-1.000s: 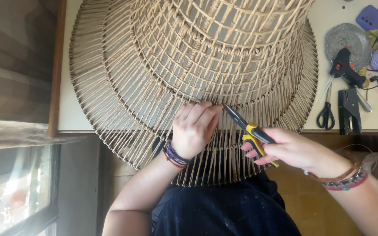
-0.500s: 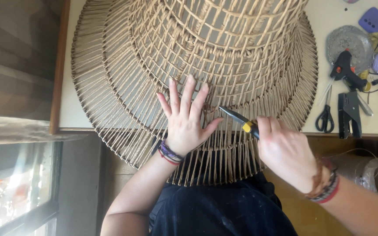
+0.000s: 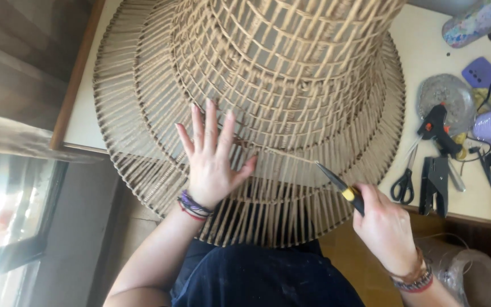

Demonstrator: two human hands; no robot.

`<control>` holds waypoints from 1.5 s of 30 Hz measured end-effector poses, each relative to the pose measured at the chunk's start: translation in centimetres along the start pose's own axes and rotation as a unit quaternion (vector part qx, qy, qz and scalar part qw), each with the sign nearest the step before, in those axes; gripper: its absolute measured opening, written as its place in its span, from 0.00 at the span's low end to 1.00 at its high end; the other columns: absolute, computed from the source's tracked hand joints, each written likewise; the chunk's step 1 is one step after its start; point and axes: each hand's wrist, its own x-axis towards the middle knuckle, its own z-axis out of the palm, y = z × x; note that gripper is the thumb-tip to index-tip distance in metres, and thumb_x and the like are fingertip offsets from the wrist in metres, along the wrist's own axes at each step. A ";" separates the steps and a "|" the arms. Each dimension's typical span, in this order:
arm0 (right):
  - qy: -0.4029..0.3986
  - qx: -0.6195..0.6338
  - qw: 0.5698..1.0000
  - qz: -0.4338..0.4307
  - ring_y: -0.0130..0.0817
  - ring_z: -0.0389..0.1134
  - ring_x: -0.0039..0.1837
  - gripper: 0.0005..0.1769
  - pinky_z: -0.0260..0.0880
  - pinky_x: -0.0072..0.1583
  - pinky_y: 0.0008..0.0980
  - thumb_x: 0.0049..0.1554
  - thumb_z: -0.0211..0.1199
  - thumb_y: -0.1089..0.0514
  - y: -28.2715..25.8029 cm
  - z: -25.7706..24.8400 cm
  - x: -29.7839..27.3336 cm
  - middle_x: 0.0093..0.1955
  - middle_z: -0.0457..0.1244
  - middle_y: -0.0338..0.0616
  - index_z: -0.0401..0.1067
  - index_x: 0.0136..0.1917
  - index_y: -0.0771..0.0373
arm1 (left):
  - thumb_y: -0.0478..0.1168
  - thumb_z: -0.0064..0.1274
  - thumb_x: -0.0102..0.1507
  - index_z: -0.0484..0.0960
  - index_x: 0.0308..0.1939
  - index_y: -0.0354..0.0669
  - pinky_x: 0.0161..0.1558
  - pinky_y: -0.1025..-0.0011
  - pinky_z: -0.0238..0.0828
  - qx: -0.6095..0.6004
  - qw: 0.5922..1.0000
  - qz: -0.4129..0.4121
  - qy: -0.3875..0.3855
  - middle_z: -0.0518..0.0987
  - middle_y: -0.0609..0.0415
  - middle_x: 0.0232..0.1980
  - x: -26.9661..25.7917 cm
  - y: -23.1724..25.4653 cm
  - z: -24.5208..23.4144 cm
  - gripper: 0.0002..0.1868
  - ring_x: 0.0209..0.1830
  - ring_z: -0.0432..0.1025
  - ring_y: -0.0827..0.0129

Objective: Weaving wicker strands into a lampshade frame and trimming the excess with pliers.

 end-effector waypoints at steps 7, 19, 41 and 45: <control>-0.001 0.066 0.993 -0.102 0.33 0.74 0.46 0.24 0.76 0.45 0.31 0.51 0.63 0.65 5.1 -0.4 0.0 0.53 0.70 0.39 0.68 0.62 0.58 | 0.60 0.62 0.64 0.45 0.82 0.54 0.79 0.30 0.22 0.027 0.999 -0.027 -0.007 0.43 0.40 0.85 -0.5 1.7 -1.4 0.53 0.85 0.34 0.37; -0.039 0.113 0.965 -0.232 0.28 0.71 0.44 0.27 0.76 0.42 0.27 0.49 0.61 0.67 2.8 -3.4 5.0 0.52 0.68 0.40 0.67 0.63 0.60 | 0.56 0.39 0.70 0.84 0.53 0.51 0.45 0.70 0.53 -0.295 0.955 0.044 0.002 0.81 0.61 0.37 -1.2 8.2 -3.0 0.22 0.38 0.62 0.70; -0.435 0.586 0.679 0.078 0.48 0.76 0.57 0.30 0.85 0.52 0.49 0.50 0.43 0.74 -4.7 -5.8 8.3 0.55 0.70 0.61 0.68 0.65 0.78 | 0.46 0.55 0.64 0.80 0.30 0.50 0.41 0.64 0.63 -0.077 0.995 0.030 -0.048 0.69 0.59 0.35 2.2 4.4 -4.5 0.10 0.40 0.63 0.60; -0.515 0.503 0.679 0.145 0.36 0.76 0.61 0.21 0.86 0.55 0.38 0.62 0.47 0.65 -4.6 -7.5 10.2 0.60 0.73 0.48 0.74 0.64 0.66 | 0.48 0.60 0.65 0.80 0.33 0.50 0.34 0.61 0.66 -0.029 0.996 0.055 -0.058 0.70 0.57 0.37 2.7 4.4 -5.0 0.10 0.38 0.64 0.57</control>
